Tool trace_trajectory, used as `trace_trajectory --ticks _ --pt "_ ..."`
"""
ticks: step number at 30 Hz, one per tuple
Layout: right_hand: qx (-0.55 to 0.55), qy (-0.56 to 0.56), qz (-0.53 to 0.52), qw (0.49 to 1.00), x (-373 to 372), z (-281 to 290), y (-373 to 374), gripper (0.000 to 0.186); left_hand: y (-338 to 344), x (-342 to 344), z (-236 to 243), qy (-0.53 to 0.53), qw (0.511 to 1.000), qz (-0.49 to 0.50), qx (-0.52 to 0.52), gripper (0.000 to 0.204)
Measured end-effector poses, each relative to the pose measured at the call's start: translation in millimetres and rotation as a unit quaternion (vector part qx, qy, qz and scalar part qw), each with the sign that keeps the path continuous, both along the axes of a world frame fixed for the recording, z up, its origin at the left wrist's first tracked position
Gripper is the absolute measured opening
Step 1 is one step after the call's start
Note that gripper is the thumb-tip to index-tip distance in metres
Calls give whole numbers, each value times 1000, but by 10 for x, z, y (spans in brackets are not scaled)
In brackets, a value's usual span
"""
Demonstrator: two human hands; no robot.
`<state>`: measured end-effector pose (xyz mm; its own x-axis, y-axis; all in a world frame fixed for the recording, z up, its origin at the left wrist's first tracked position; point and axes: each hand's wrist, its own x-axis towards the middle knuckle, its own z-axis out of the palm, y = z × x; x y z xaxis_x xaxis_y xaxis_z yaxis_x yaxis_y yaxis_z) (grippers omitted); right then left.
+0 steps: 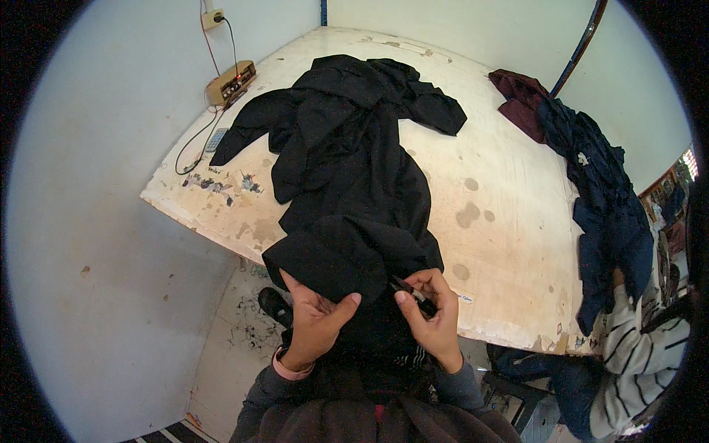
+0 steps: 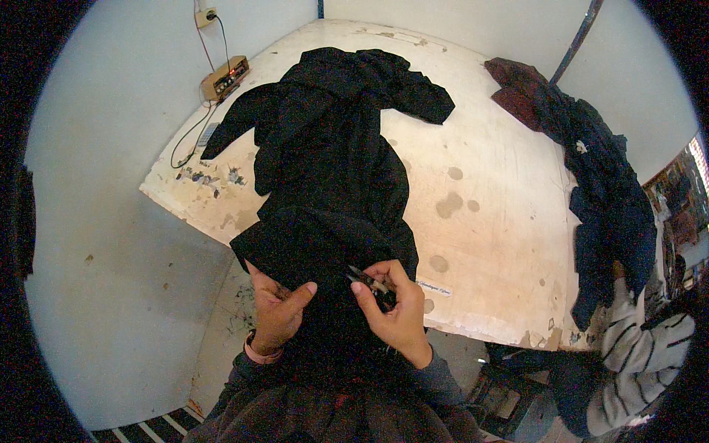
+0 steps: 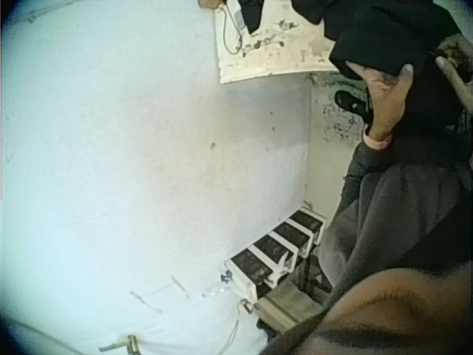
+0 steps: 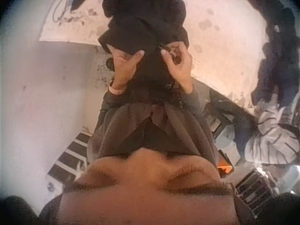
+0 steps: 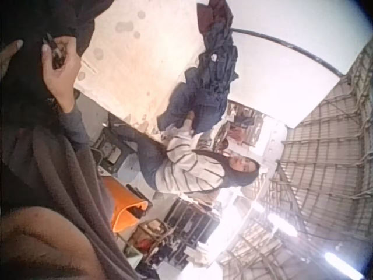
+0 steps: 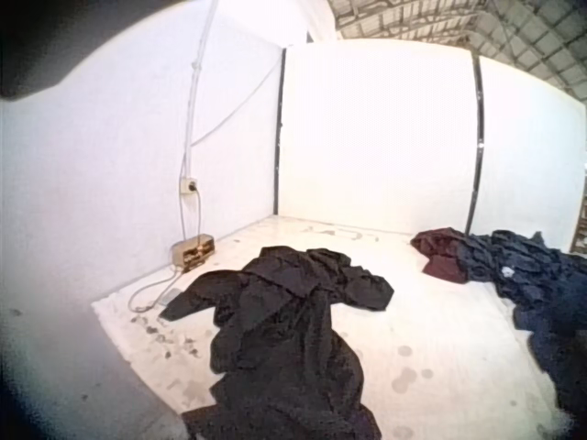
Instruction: The person uses a small blade to cut seams and fabric on a black garment laid on a work table. They repeatedly lift, reposition, and trim sections of the garment while other garments remain on the table.
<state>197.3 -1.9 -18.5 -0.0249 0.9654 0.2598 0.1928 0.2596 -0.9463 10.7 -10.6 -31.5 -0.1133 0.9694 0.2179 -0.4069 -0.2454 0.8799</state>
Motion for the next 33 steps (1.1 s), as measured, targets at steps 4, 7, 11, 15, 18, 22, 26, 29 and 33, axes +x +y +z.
trace_trajectory --ticks 4,7,11,15,18,22,26,29,33 --pt "-13 -41 19 999 33 -9 -12 23 6 -28 -44 28 1000 -5 -1 106" --pt "-3 -62 22 998 36 3 -14 23 -8 -22 -52 45 999 -6 -3 108" --pt "7 -70 19 997 34 5 -26 20 -44 18 -13 23 999 -27 -15 109" --pt "30 -70 5 997 32 -21 -16 19 -40 50 1 16 999 -35 -22 108" --pt "36 -66 0 997 21 -22 -19 19 -20 74 -19 7 1000 -27 3 108" --pt "12 -36 8 999 10 -39 -36 20 -56 36 -3 2 999 -38 -21 107" --pt "94 -54 6 994 -56 80 -20 24 -56 24 -22 -23 997 -58 -41 107" --pt "185 -180 64 964 61 67 118 28 -107 -13 91 -46 993 -56 -91 86" --pt "209 -180 95 956 82 42 278 24 -220 -397 535 148 955 -112 -231 46"
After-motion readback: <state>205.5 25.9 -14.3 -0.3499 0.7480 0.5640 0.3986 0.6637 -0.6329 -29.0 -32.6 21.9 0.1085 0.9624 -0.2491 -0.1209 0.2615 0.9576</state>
